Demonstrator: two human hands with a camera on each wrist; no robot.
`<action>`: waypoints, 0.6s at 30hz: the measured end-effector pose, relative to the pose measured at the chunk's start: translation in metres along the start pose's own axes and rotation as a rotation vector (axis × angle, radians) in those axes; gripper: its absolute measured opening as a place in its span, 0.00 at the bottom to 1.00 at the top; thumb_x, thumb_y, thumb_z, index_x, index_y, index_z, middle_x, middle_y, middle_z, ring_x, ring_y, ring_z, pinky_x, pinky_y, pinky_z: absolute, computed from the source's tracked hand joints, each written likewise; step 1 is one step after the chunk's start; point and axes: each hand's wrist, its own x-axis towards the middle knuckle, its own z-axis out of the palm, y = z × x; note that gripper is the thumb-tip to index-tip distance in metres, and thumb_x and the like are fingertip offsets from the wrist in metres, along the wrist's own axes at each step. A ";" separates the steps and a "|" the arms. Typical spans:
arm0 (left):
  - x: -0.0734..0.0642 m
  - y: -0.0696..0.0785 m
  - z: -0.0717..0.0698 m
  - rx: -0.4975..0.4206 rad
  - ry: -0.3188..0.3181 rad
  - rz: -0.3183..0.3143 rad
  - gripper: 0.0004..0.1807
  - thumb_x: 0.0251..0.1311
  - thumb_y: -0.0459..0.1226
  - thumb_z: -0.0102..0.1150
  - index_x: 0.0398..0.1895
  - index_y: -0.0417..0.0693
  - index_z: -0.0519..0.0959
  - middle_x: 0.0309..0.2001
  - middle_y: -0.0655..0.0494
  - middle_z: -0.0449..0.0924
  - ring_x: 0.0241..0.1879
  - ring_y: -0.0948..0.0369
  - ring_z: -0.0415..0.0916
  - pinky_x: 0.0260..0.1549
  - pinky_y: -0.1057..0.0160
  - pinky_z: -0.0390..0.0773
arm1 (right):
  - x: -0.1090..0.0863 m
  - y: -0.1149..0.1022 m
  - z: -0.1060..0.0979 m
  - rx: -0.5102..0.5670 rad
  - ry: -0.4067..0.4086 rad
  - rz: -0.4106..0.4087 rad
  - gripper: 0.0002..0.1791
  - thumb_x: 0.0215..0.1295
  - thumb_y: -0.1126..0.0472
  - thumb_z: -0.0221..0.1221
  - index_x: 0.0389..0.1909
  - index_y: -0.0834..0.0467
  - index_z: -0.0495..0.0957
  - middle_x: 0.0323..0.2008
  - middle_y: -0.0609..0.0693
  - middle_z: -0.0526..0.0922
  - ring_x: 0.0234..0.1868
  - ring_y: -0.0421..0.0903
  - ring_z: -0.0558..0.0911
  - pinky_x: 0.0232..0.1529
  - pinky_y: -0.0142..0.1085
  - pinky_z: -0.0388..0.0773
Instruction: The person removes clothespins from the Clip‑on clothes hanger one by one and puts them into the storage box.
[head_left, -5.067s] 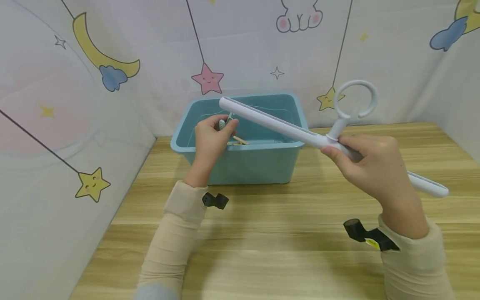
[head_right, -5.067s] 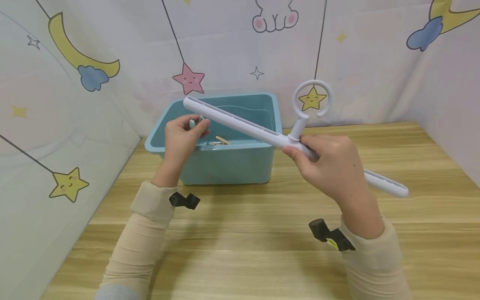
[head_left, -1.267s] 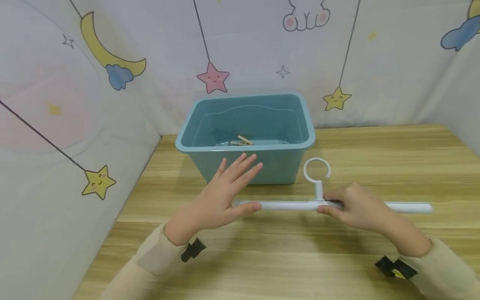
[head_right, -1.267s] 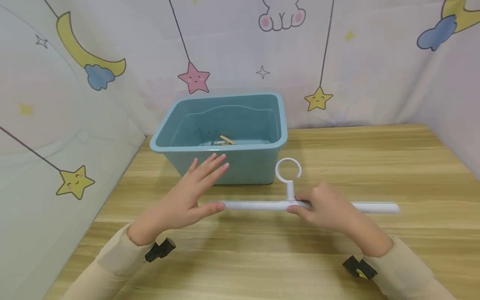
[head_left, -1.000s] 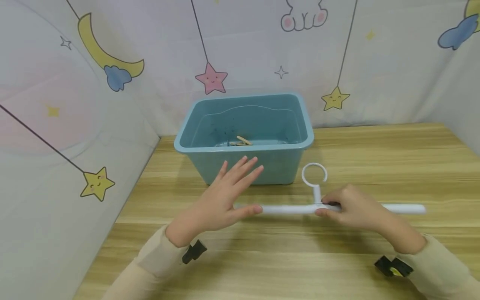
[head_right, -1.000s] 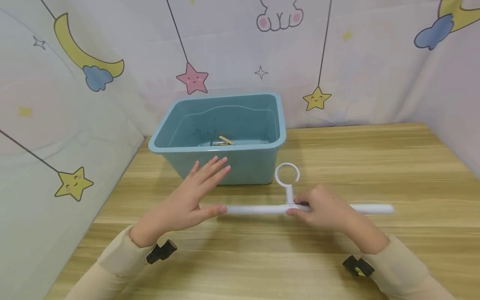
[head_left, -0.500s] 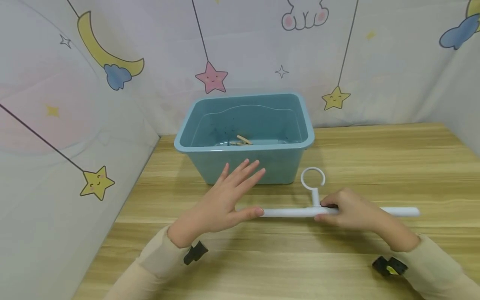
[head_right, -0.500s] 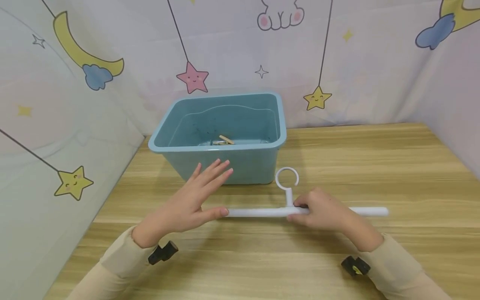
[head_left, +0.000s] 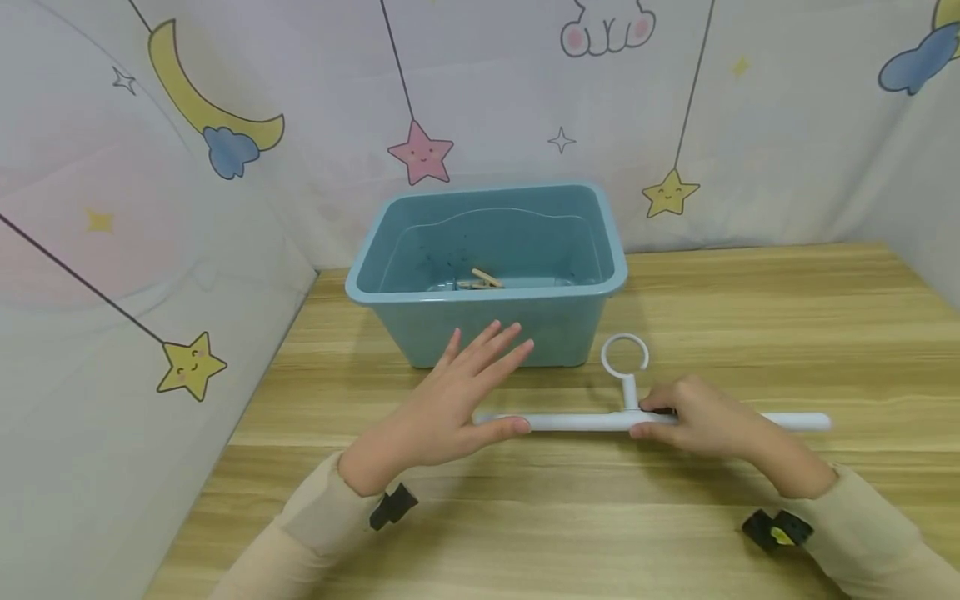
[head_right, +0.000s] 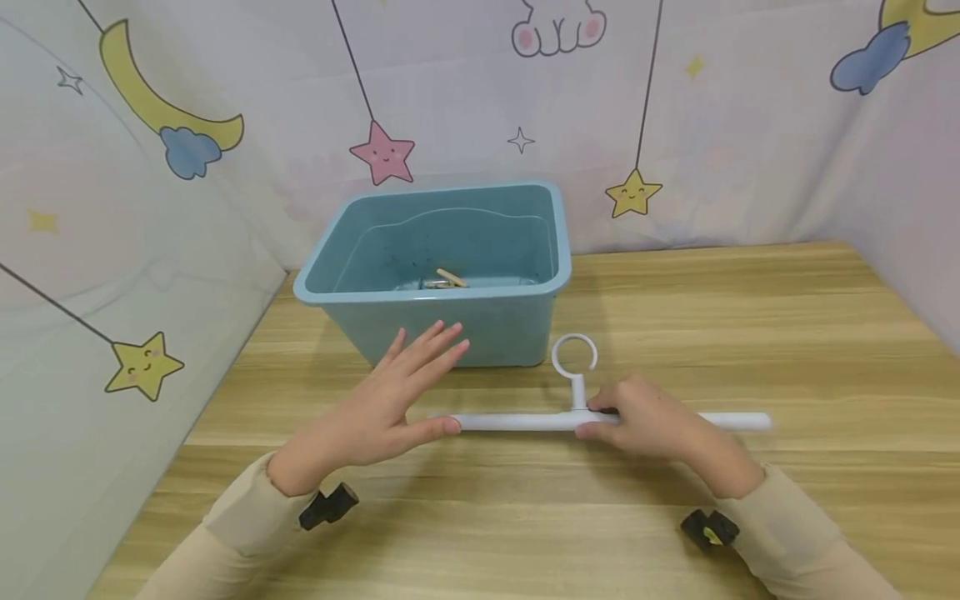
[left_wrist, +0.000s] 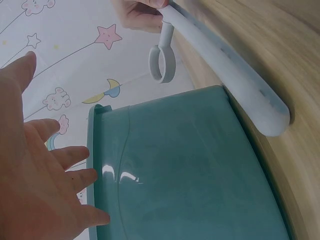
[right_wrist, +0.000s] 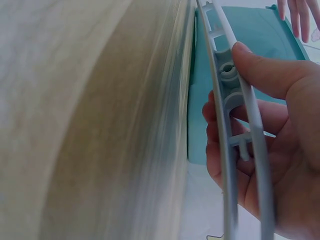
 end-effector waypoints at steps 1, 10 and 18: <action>0.000 0.000 0.000 -0.001 0.000 0.000 0.46 0.62 0.71 0.30 0.77 0.56 0.49 0.77 0.54 0.43 0.76 0.51 0.38 0.68 0.37 0.36 | 0.000 0.000 0.000 0.002 -0.001 0.002 0.10 0.56 0.55 0.69 0.21 0.49 0.78 0.20 0.34 0.69 0.23 0.29 0.63 0.22 0.26 0.65; 0.000 0.000 0.002 -0.001 -0.007 0.009 0.45 0.62 0.70 0.29 0.77 0.58 0.48 0.77 0.52 0.43 0.76 0.50 0.38 0.68 0.37 0.36 | -0.001 0.003 -0.001 0.035 -0.051 0.085 0.08 0.58 0.54 0.68 0.25 0.52 0.81 0.22 0.36 0.72 0.24 0.31 0.65 0.24 0.28 0.66; 0.001 0.001 0.002 0.001 -0.016 0.012 0.45 0.63 0.69 0.30 0.77 0.58 0.48 0.77 0.52 0.43 0.76 0.50 0.38 0.68 0.37 0.36 | 0.000 0.007 0.000 0.063 -0.101 0.170 0.10 0.58 0.51 0.67 0.27 0.53 0.82 0.24 0.37 0.76 0.24 0.31 0.67 0.25 0.29 0.67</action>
